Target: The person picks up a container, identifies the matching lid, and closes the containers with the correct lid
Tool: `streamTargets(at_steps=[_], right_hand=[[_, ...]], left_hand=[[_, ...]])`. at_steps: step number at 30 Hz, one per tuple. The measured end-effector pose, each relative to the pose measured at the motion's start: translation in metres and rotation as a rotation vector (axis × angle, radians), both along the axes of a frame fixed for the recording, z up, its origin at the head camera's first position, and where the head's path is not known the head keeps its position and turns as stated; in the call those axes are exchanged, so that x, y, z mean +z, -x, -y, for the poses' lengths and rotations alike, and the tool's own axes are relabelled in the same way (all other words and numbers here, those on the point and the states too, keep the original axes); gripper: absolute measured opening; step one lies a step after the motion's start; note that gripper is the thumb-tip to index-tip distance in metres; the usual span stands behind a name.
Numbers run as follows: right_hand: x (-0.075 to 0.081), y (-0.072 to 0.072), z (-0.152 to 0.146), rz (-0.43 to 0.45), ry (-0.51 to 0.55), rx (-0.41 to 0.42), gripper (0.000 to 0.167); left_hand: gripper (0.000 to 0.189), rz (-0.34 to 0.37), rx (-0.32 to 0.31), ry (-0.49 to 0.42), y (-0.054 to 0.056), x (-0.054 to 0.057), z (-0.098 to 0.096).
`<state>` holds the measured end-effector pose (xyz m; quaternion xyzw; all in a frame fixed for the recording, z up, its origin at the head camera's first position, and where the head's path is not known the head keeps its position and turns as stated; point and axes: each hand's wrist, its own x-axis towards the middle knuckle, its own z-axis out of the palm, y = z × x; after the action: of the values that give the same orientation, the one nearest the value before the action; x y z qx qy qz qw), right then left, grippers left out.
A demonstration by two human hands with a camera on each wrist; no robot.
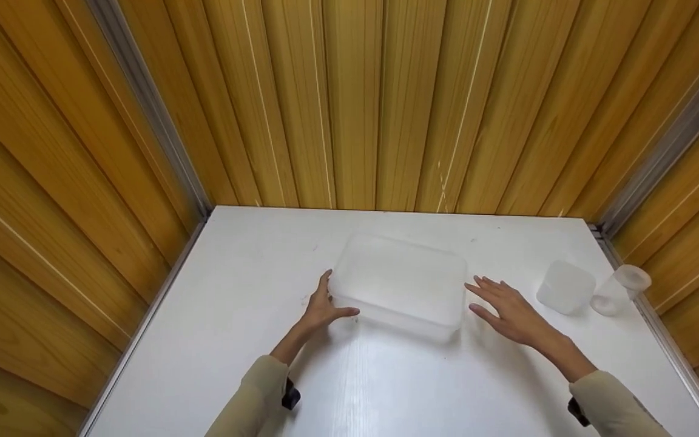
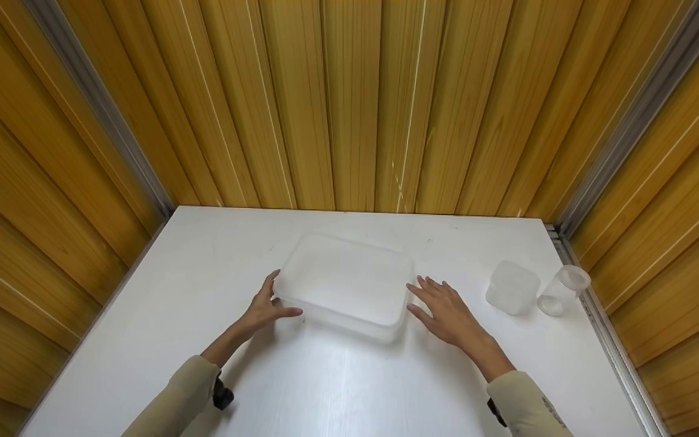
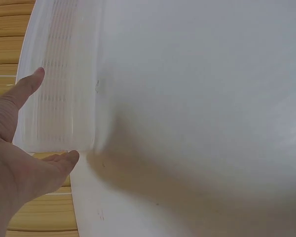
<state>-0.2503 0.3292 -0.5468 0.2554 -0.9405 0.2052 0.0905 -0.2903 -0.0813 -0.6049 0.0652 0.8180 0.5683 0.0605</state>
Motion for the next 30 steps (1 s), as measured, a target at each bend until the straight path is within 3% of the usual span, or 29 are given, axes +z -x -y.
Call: streamTargets(at_steps=[13, 19, 30], right_hand=[[-0.007, -0.011, -0.02, 0.001, 0.02, -0.061, 0.047], [-0.01, -0.012, -0.023, 0.026, 0.046, -0.058, 0.046], [-0.012, -0.016, -0.029, 0.088, 0.039, -0.095, 0.049]], left_hand=[[0.129, -0.113, 0.124, 0.032, -0.002, -0.007, -0.019], [0.125, -0.116, 0.138, 0.015, -0.005, -0.01, -0.026], [0.12, -0.118, 0.221, 0.048, -0.005, -0.012, -0.044]])
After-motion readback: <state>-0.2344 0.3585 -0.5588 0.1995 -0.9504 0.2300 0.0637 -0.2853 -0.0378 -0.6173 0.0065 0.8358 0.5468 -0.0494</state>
